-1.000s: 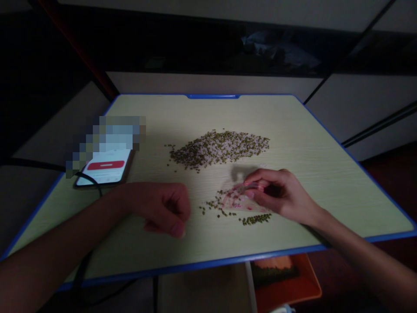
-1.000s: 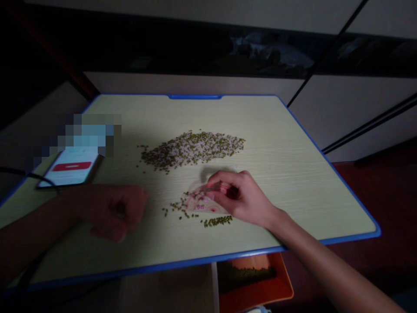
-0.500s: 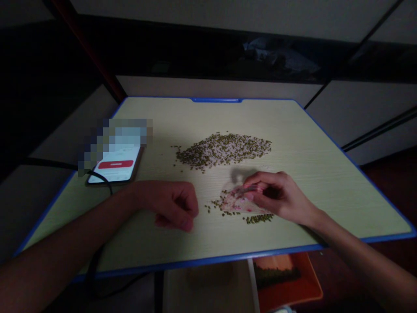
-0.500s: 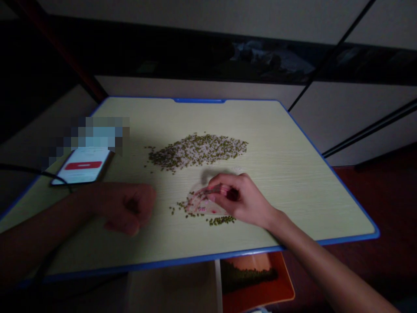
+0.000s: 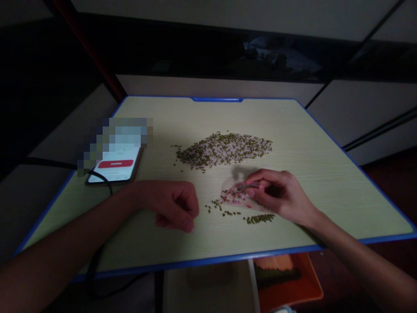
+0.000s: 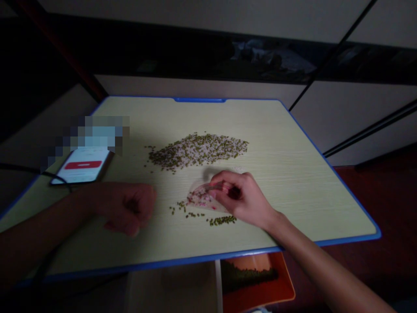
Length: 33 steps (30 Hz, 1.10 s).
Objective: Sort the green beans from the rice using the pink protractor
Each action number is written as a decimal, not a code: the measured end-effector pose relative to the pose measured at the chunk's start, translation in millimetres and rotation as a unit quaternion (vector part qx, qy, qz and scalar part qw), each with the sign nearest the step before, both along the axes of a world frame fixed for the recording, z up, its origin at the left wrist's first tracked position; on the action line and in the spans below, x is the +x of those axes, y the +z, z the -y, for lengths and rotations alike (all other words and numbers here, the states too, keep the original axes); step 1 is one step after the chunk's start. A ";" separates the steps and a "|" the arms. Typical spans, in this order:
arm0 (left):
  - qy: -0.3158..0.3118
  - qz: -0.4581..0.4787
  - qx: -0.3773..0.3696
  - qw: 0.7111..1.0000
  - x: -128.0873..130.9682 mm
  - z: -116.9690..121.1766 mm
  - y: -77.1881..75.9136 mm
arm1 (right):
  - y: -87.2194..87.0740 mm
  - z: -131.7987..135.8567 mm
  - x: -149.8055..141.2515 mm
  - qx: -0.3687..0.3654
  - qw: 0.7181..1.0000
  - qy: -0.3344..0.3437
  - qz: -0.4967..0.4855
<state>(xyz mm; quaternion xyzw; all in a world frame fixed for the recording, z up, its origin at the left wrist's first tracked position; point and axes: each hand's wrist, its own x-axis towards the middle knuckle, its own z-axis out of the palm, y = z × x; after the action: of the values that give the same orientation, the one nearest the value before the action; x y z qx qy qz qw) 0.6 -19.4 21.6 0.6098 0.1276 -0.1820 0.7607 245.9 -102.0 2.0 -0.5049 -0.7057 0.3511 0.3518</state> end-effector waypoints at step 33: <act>-0.017 0.003 0.016 1.000 1.7 -0.7 1.7 | 2.5 -1.9 -2.9 0.021 0.999 0.029 0.011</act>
<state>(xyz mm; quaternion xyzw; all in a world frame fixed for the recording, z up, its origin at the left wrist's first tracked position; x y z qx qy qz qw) 2.4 -18.6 23.3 0.6244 0.1180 -0.1910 0.7482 243.1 -100.2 4.5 -0.4806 -0.7312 0.3405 0.3442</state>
